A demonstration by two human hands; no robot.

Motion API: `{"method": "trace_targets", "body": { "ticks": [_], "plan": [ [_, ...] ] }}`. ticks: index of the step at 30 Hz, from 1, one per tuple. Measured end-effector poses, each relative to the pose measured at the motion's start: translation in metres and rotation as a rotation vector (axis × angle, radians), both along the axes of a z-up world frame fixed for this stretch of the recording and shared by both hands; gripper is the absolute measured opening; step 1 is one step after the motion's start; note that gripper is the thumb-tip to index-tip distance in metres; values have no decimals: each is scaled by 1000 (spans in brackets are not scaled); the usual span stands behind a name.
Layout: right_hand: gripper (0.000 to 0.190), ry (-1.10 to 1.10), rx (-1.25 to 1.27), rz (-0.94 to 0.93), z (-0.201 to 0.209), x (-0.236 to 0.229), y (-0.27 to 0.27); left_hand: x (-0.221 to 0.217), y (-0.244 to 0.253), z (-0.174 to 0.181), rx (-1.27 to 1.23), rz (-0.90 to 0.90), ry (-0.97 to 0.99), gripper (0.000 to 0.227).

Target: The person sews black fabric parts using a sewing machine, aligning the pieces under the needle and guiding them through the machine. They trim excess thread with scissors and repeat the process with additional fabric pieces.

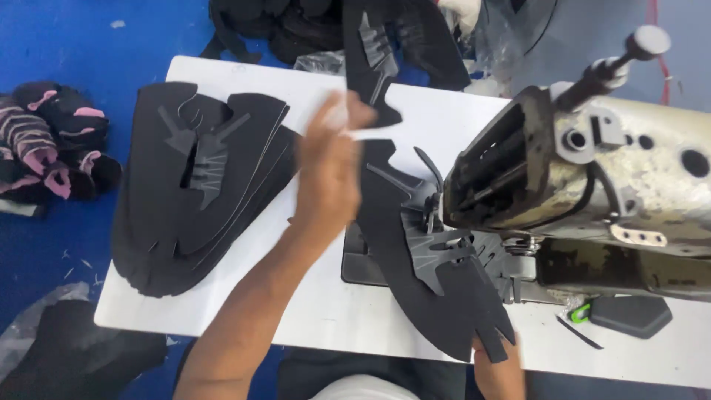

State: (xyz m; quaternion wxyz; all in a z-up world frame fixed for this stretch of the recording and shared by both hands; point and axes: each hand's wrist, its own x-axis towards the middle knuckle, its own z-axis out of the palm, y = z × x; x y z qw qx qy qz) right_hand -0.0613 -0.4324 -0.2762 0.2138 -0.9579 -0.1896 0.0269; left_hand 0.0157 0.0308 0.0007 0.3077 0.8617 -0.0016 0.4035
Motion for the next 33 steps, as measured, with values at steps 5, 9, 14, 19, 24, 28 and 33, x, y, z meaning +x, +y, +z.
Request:
{"method": "trace_targets", "body": {
  "ticks": [5, 9, 14, 19, 24, 28, 33],
  "plan": [
    [54, 551, 1475, -545, 214, 32, 104, 15, -14, -23, 29, -404, 244, 43],
    [57, 124, 1190, -406, 261, 61, 112, 19, -5, -7, -190, -575, 786, 57],
    [20, -511, 335, -65, 307, 69, 145, -4, -23, -1, -425, -434, 912, 62],
    [60, -523, -68, 441, 324, 88, 185, -22, -38, 9, -560, -358, 927, 52],
    [77, -213, -133, 472, 306, 105, 183, -31, -41, -3, -645, -416, 790, 60],
    [72, -381, -48, 534, 302, 105, 184, -32, -41, -13, -656, -428, 761, 59],
    [69, -398, -37, 515, 302, 105, 184, -30, -42, -8, -636, -409, 737, 60]
  ]
}}
